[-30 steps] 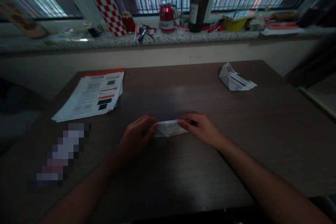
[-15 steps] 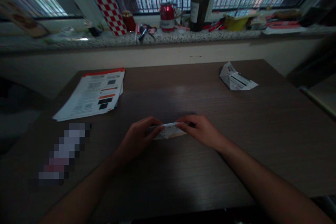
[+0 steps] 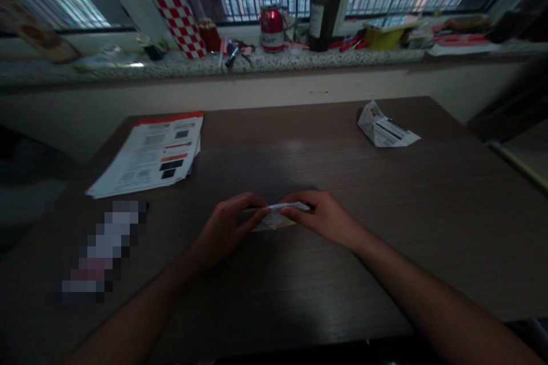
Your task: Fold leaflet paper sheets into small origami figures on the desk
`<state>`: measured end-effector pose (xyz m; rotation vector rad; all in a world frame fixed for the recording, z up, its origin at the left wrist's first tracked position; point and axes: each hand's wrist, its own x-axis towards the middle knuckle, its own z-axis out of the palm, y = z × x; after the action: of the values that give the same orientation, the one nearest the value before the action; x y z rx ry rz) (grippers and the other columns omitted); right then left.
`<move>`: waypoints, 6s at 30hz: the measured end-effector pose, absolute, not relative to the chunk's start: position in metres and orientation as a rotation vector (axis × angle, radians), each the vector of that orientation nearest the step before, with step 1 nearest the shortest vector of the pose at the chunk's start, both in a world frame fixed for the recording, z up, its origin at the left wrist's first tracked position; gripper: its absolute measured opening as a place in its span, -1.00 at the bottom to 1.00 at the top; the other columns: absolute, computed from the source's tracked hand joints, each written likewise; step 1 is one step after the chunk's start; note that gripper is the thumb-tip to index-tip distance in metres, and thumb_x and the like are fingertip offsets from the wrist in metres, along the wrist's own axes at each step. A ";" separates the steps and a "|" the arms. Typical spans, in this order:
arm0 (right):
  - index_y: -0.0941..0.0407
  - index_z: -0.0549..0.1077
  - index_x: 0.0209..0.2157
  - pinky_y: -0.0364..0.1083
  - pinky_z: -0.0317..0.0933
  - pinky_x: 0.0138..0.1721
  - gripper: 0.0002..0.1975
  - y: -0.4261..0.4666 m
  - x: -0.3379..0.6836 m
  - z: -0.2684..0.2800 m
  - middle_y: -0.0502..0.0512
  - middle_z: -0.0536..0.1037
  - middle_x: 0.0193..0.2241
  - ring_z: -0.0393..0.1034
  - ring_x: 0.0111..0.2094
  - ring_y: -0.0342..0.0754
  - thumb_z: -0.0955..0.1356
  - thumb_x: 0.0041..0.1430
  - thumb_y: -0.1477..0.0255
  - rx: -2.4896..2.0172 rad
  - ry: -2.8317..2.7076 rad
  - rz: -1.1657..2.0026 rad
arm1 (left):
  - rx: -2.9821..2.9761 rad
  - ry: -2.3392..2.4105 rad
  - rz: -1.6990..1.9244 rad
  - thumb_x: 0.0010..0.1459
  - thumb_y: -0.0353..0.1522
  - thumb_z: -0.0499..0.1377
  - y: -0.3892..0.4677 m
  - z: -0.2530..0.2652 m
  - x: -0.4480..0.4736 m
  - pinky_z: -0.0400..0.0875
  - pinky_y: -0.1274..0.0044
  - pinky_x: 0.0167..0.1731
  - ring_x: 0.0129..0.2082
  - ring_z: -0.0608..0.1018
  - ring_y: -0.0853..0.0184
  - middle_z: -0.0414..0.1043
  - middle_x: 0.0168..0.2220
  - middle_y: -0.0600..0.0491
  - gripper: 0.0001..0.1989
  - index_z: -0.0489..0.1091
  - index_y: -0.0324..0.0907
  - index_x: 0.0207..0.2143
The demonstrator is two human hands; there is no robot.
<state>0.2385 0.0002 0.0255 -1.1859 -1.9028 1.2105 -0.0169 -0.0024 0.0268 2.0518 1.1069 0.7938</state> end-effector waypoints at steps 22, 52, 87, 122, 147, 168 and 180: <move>0.04 0.59 -0.20 -0.10 0.29 -0.19 -0.83 -0.008 0.227 0.019 -0.02 0.65 -0.28 0.53 -0.24 -0.06 0.40 0.41 0.26 -1.171 -1.992 1.062 | 1.978 1.055 0.746 0.40 -0.32 0.24 -0.006 0.024 -0.008 0.41 0.52 -0.20 -0.25 0.60 0.32 0.59 -0.25 0.08 -0.90 0.53 -0.14 -0.19; 0.05 0.57 -0.23 -0.06 0.36 -0.19 -0.86 -0.005 0.230 0.021 0.06 0.64 -0.29 0.53 -0.25 -0.01 0.37 0.37 0.32 -1.177 -1.961 0.955 | 1.871 1.225 0.815 0.35 -0.29 0.26 -0.003 0.030 -0.013 0.43 0.52 -0.24 -0.31 0.60 0.33 0.60 -0.31 0.11 -0.86 0.56 -0.14 -0.26; 0.05 0.59 -0.22 -0.07 0.34 -0.16 -0.83 -0.006 0.227 0.022 0.04 0.66 -0.27 0.54 -0.23 -0.01 0.39 0.39 0.28 -1.180 -1.954 1.046 | 1.947 1.183 0.766 0.36 -0.30 0.26 -0.005 0.030 -0.012 0.43 0.53 -0.25 -0.31 0.60 0.32 0.61 -0.30 0.08 -0.87 0.55 -0.14 -0.25; 0.07 0.65 -0.23 -0.03 0.44 -0.17 -0.71 0.012 0.249 0.022 0.07 0.71 -0.27 0.60 -0.23 0.03 0.37 0.39 0.18 -1.256 -1.883 1.067 | 1.931 1.281 0.825 0.36 -0.28 0.25 0.003 0.030 -0.024 0.35 0.57 -0.34 -0.38 0.54 0.38 0.56 -0.35 0.14 -0.85 0.54 -0.14 -0.27; 0.04 0.57 0.00 0.17 0.38 0.07 -0.77 0.011 0.251 0.012 0.24 0.58 0.09 0.48 0.09 0.18 0.28 0.49 0.39 -1.063 -2.516 0.266 | 2.789 0.974 0.461 0.44 -0.51 0.11 -0.005 0.020 -0.028 0.55 0.28 0.09 0.16 0.56 0.13 0.49 0.22 -0.09 -0.66 0.39 -0.12 0.20; -0.02 -0.08 0.54 0.20 -0.03 0.47 -0.38 0.026 0.246 -0.016 0.13 0.00 0.52 -0.09 0.51 0.06 0.16 0.57 0.24 -1.104 -2.619 0.350 | 2.707 0.973 0.149 0.54 -0.04 -0.12 -0.021 -0.005 -0.016 -0.06 0.27 0.49 0.55 -0.10 0.18 -0.22 0.56 -0.09 -0.28 -0.26 -0.11 0.56; -0.02 -0.18 0.54 0.24 -0.09 0.48 -0.35 0.035 0.255 -0.019 0.16 -0.03 0.52 -0.11 0.51 0.08 0.12 0.57 0.18 -1.240 -2.568 0.303 | 2.680 0.986 0.173 0.55 -0.04 -0.13 -0.024 -0.008 -0.016 -0.09 0.28 0.50 0.55 -0.10 0.21 -0.21 0.56 -0.06 -0.32 -0.18 -0.11 0.55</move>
<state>0.2555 0.0351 -0.0195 -1.2404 -2.5684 0.3027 -0.0156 -0.0236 -0.0077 2.6802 0.9863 0.1730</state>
